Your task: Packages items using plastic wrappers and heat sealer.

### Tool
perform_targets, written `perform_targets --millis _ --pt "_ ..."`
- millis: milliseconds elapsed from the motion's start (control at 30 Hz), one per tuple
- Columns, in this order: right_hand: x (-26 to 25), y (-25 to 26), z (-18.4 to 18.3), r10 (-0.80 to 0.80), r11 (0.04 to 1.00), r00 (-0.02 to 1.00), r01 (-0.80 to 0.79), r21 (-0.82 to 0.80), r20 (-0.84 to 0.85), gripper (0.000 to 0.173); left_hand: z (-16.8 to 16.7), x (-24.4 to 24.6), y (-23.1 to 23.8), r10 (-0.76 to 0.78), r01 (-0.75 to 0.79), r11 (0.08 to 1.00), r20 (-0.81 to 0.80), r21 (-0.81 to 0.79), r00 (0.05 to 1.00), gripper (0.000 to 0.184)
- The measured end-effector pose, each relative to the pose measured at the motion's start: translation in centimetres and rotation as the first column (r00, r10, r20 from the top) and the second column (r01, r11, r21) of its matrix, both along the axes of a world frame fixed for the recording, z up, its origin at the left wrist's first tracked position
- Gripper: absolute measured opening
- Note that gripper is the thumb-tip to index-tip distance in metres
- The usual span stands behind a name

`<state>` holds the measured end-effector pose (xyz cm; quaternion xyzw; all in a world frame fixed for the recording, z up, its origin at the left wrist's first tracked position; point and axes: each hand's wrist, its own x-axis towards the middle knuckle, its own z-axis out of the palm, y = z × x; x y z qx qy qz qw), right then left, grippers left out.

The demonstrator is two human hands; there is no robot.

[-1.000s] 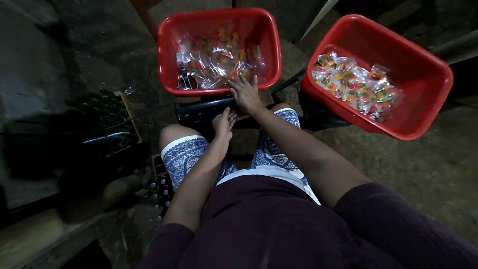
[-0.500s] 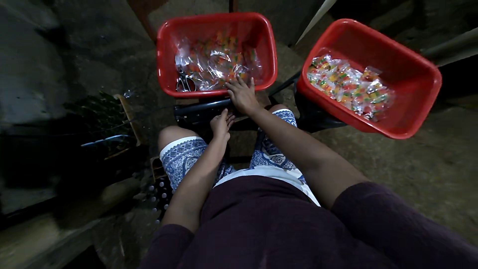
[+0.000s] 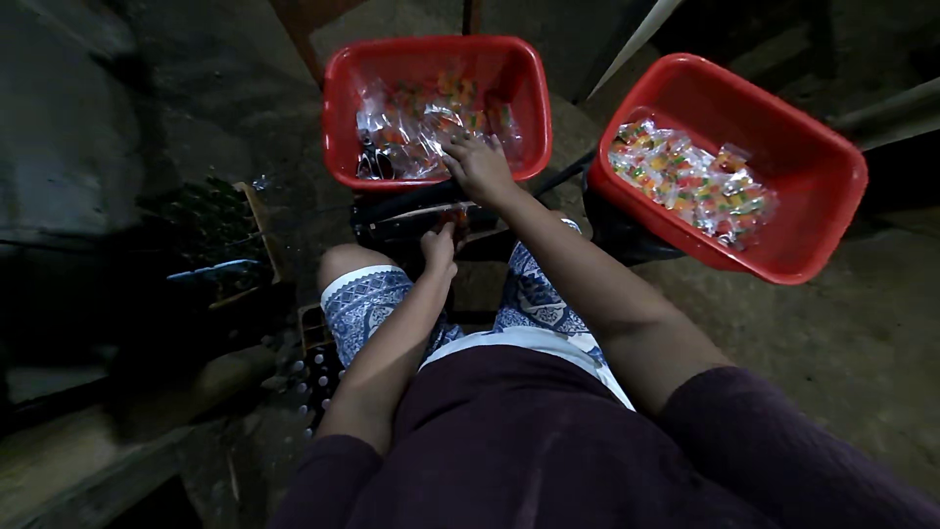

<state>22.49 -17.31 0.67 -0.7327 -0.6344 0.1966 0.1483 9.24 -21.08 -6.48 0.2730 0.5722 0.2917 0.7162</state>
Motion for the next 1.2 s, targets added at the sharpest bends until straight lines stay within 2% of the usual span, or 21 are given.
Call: perform_targets --millis 300,800,1200 --pt "0.4 -1.6 -4.2 -0.072 0.997 0.997 0.073 0.035 -0.039 0.045 -0.1 -0.2 -0.1 0.032 -0.030 0.997 0.022 -0.076 0.999 0.026" --pt "0.3 -2.0 -6.4 -0.126 0.985 0.992 0.123 0.121 0.021 0.045 -0.1 0.0 0.0 0.040 -0.031 0.993 0.075 -0.113 0.996 0.032" --pt "0.2 -2.3 -7.8 -0.139 0.977 0.989 0.129 0.167 0.049 0.043 -0.2 -0.2 0.3 0.026 -0.013 0.989 0.088 -0.149 0.996 0.030"
